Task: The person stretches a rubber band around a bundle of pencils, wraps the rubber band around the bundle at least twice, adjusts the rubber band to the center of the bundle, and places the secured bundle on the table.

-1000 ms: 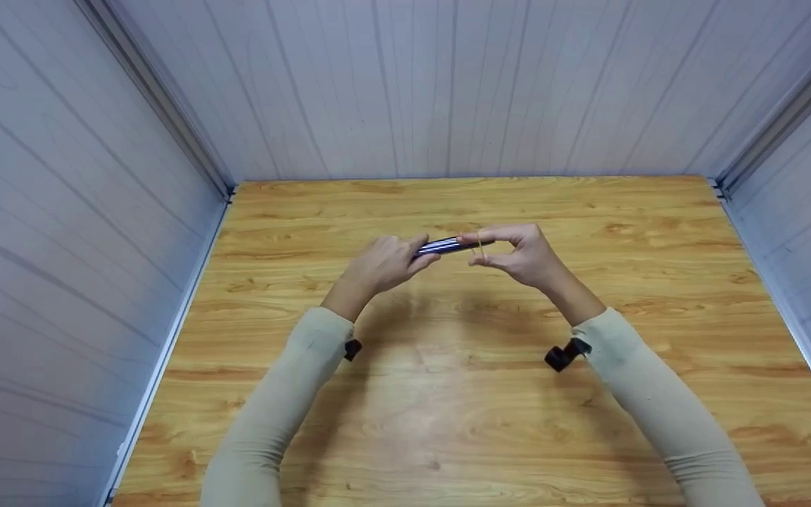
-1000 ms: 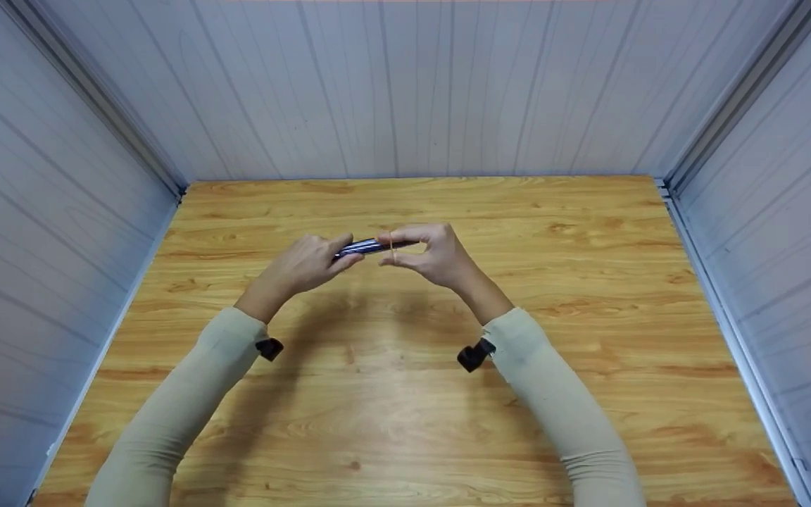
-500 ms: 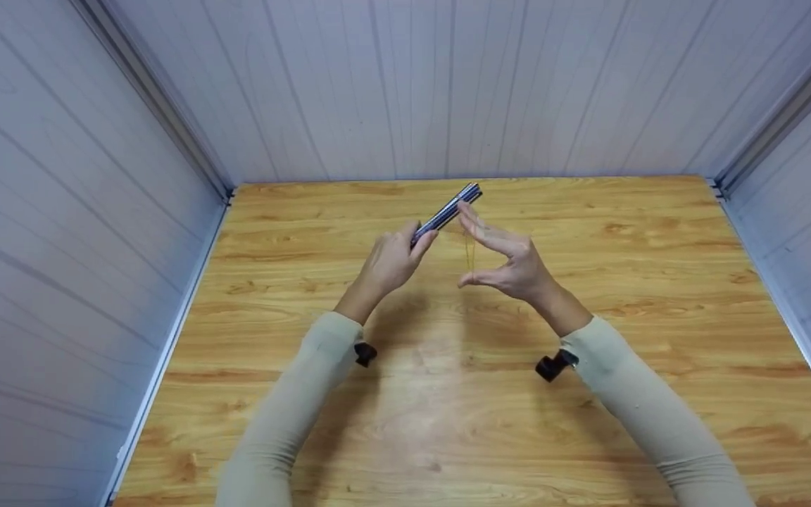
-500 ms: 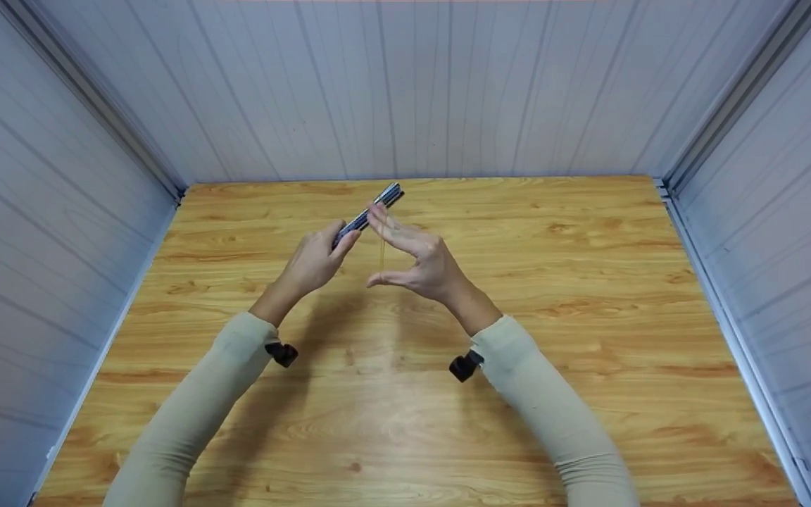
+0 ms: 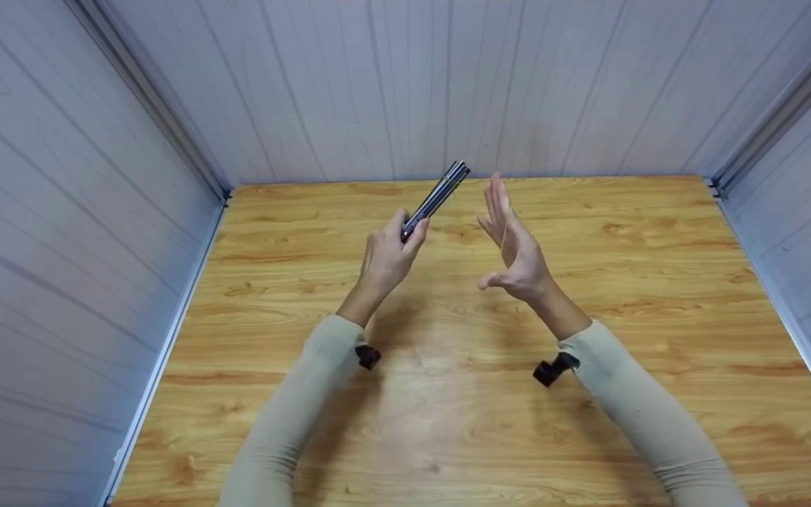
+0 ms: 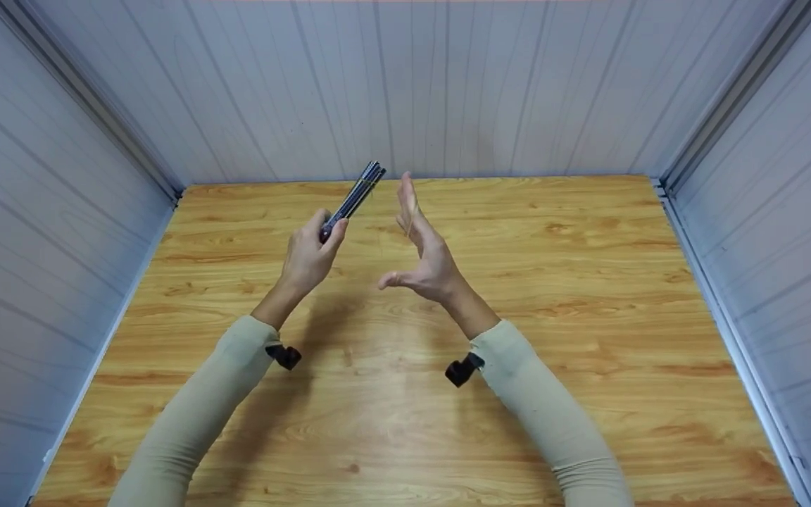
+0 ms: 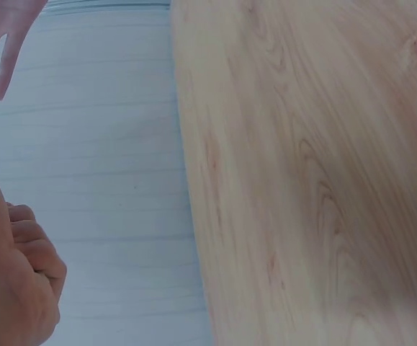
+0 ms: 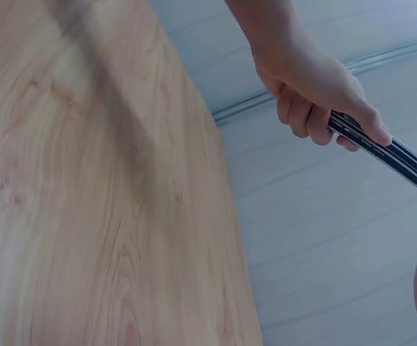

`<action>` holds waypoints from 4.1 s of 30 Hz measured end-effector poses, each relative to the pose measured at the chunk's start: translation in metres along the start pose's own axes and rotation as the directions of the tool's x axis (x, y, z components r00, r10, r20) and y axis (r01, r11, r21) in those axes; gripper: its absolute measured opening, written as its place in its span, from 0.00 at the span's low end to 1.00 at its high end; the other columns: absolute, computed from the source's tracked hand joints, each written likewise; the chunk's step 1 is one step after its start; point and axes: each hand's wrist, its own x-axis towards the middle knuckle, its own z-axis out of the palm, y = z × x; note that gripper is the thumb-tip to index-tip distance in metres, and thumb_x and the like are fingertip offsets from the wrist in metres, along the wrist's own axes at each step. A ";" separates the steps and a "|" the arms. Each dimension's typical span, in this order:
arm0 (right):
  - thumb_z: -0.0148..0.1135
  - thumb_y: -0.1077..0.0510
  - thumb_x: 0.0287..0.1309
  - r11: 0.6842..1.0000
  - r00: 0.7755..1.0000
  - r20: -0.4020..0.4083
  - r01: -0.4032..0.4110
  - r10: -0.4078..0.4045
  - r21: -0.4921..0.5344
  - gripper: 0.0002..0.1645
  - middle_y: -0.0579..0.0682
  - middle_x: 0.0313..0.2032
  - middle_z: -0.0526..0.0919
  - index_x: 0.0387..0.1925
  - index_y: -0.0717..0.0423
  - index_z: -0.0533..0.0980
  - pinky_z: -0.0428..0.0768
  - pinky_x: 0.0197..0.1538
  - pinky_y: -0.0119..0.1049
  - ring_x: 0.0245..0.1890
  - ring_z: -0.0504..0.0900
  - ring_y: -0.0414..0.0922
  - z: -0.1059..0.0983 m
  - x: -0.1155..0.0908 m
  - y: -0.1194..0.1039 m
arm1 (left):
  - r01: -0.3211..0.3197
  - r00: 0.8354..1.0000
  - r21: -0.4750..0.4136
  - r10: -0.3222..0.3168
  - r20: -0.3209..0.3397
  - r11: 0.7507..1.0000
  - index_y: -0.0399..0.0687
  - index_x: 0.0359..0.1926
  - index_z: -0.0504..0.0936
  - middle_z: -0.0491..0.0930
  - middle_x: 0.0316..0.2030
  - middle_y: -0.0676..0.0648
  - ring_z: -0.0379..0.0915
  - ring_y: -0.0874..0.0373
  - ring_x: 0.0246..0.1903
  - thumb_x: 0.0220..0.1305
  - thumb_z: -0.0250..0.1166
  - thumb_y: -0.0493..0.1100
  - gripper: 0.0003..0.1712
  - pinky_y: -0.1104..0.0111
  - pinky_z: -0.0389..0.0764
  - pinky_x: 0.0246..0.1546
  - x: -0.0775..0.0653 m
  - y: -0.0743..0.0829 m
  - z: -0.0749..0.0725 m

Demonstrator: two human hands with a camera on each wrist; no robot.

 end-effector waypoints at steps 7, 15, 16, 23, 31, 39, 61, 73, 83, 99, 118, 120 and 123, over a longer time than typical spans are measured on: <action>0.88 0.29 0.44 0.964 0.996 -0.035 -0.068 0.080 0.259 0.96 0.65 0.90 0.34 0.89 0.68 0.33 0.72 0.84 0.36 0.93 0.46 0.52 -0.013 0.002 0.002 | -0.167 0.979 0.035 0.170 -0.115 0.985 0.37 0.42 0.81 0.78 0.20 0.46 0.64 0.59 0.19 0.80 0.69 0.50 0.19 0.69 0.63 0.22 -0.002 -0.002 -0.012; 0.89 0.38 0.47 0.974 0.993 -0.071 -0.073 0.090 0.214 0.82 0.59 0.83 0.71 0.85 0.77 0.53 0.83 0.74 0.35 0.78 0.80 0.36 -0.031 0.001 0.004 | -0.532 0.808 0.364 0.587 -0.052 0.765 0.40 0.39 0.80 0.85 0.21 0.46 0.73 0.56 0.15 0.71 0.79 0.48 0.19 0.63 0.75 0.16 -0.003 -0.002 -0.036; 0.90 0.38 0.47 0.977 0.993 -0.078 -0.076 0.093 0.199 0.79 0.56 0.80 0.77 0.83 0.78 0.57 0.84 0.73 0.34 0.76 0.82 0.36 -0.033 0.001 0.003 | -0.564 0.777 0.408 0.629 -0.033 0.718 0.41 0.38 0.80 0.84 0.21 0.47 0.73 0.57 0.15 0.70 0.81 0.49 0.20 0.63 0.76 0.16 -0.002 -0.002 -0.039; 0.88 0.43 0.50 0.995 0.995 -0.030 -0.094 0.094 0.022 0.61 0.41 0.65 0.91 0.74 0.78 0.73 0.85 0.68 0.29 0.66 0.91 0.38 -0.044 0.003 -0.004 | -0.656 0.630 0.616 0.766 0.128 0.436 0.47 0.36 0.77 0.77 0.17 0.52 0.67 0.63 0.10 0.66 0.83 0.59 0.27 0.67 0.70 0.12 0.003 0.006 -0.051; 0.85 0.68 0.53 0.974 0.993 0.042 -0.098 0.109 -0.204 0.36 0.44 0.58 0.94 0.64 0.76 0.83 0.89 0.59 0.28 0.57 0.95 0.38 -0.048 0.003 -0.006 | -0.675 0.620 0.642 0.752 0.225 0.365 0.49 0.37 0.79 0.77 0.17 0.53 0.70 0.62 0.11 0.69 0.79 0.64 0.27 0.66 0.73 0.13 0.003 0.013 -0.049; 0.80 0.79 0.55 0.962 0.995 0.047 -0.072 0.087 -0.265 0.23 0.61 0.51 0.95 0.53 0.76 0.88 0.91 0.52 0.28 0.50 0.95 0.31 -0.045 0.005 -0.004 | -0.686 0.629 0.608 0.747 0.217 0.400 0.49 0.38 0.79 0.79 0.17 0.53 0.71 0.62 0.12 0.68 0.80 0.63 0.26 0.66 0.73 0.14 0.001 0.011 -0.047; 0.76 0.78 0.57 0.944 0.994 0.055 -0.067 0.090 -0.322 0.16 0.32 0.45 0.87 0.48 0.73 0.85 0.72 0.41 0.28 0.39 0.77 0.33 -0.044 -0.003 0.000 | -0.701 0.684 0.489 0.685 0.251 0.520 0.47 0.37 0.79 0.79 0.16 0.51 0.66 0.61 0.12 0.73 0.77 0.59 0.24 0.65 0.67 0.14 -0.004 0.010 -0.045; 0.72 0.84 0.56 0.974 0.995 0.091 -0.019 0.041 -0.226 0.19 0.34 0.51 0.91 0.51 0.78 0.85 0.86 0.49 0.24 0.46 0.88 0.32 -0.051 -0.005 0.000 | -0.648 0.761 0.368 0.594 0.263 0.667 0.44 0.41 0.83 0.82 0.18 0.47 0.65 0.61 0.15 0.75 0.75 0.56 0.20 0.65 0.66 0.18 -0.007 0.006 -0.047; 0.73 0.82 0.59 0.976 0.994 0.075 -0.062 0.080 -0.209 0.18 0.33 0.50 0.92 0.51 0.79 0.86 0.88 0.52 0.24 0.47 0.90 0.31 -0.045 -0.005 -0.003 | -0.545 0.827 0.264 0.459 0.325 0.796 0.42 0.42 0.82 0.84 0.23 0.45 0.70 0.58 0.19 0.78 0.73 0.52 0.18 0.62 0.75 0.23 -0.011 0.014 -0.043; 0.75 0.81 0.59 0.969 0.999 -0.002 -0.048 0.048 -0.243 0.16 0.31 0.48 0.94 0.49 0.76 0.88 0.85 0.38 0.21 0.40 0.91 0.30 -0.050 -0.011 0.000 | -0.468 0.869 0.008 0.458 0.186 0.884 0.39 0.48 0.91 0.93 0.33 0.41 0.82 0.52 0.23 0.73 0.78 0.47 0.15 0.63 0.80 0.28 -0.010 0.010 -0.027; 0.75 0.77 0.63 0.987 0.997 -0.001 -0.081 0.082 -0.139 0.16 0.37 0.49 0.97 0.52 0.82 0.86 0.84 0.33 0.21 0.41 0.95 0.32 -0.052 -0.008 -0.001 | -0.412 0.907 -0.357 0.413 -0.077 0.838 0.36 0.43 0.89 0.88 0.41 0.37 0.86 0.50 0.42 0.60 0.80 0.33 0.12 0.71 0.85 0.44 -0.014 0.005 -0.005; 0.75 0.77 0.64 0.985 0.996 0.005 -0.090 0.092 -0.146 0.17 0.36 0.49 0.96 0.53 0.81 0.85 0.82 0.31 0.20 0.41 0.95 0.31 -0.051 -0.008 -0.001 | -0.405 0.911 -0.373 0.405 -0.081 0.835 0.35 0.41 0.88 0.89 0.41 0.36 0.86 0.51 0.42 0.59 0.81 0.33 0.11 0.72 0.85 0.44 -0.015 0.005 -0.005; 0.75 0.75 0.65 0.980 0.994 0.013 -0.105 0.109 -0.169 0.17 0.34 0.50 0.96 0.54 0.80 0.86 0.78 0.29 0.20 0.41 0.94 0.30 -0.049 -0.008 -0.002 | -0.379 0.920 -0.407 0.384 -0.075 0.831 0.33 0.36 0.86 0.89 0.41 0.34 0.87 0.49 0.43 0.58 0.81 0.32 0.11 0.72 0.86 0.46 -0.016 0.005 -0.005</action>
